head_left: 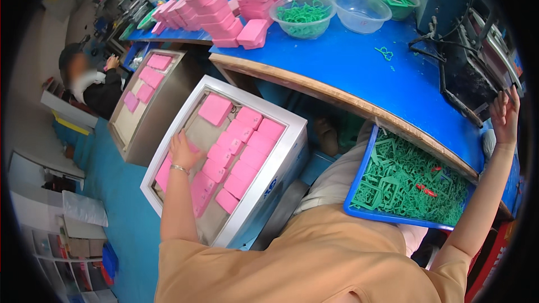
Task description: Inspecting and cleaning green plastic frame components using a pink mold and a small press or cleaning tool.
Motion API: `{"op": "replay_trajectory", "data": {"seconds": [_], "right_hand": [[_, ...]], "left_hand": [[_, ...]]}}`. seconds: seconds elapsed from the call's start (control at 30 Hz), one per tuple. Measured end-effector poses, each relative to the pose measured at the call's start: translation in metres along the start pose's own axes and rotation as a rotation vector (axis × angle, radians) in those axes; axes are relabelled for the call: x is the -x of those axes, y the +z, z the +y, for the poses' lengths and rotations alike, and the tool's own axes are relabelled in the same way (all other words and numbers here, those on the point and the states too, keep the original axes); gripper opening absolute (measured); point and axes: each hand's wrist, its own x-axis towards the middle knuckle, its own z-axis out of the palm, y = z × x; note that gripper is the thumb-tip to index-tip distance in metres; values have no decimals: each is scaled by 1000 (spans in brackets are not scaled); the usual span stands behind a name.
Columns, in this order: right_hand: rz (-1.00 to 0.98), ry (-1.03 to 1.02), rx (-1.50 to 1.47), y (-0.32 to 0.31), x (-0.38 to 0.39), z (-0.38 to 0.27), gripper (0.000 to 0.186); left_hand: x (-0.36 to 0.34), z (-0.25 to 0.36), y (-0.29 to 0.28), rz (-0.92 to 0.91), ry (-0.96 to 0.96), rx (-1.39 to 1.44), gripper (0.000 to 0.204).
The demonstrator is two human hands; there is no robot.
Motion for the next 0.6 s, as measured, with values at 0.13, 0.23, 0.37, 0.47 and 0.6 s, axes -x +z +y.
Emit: {"op": "replay_trajectory", "data": {"seconds": [0.13,0.23,0.37,0.47,0.6], "right_hand": [[-13,15,34,1,-1,-2,39],[37,-7,89,28,11,-5,40],[297,101,154,59,47,10,43],[369,131,301,60,84,25,43],[320,78,577,83,130,28,41]], "left_hand": [[26,-22,-1,-84,-178,-77,84],[28,-26,4,47,-60,-199,76],[25,-36,-4,239,11,-325,40],[8,-41,-5,374,-202,-226,29],[-11,-66,-4,615,-432,143,32]]}}
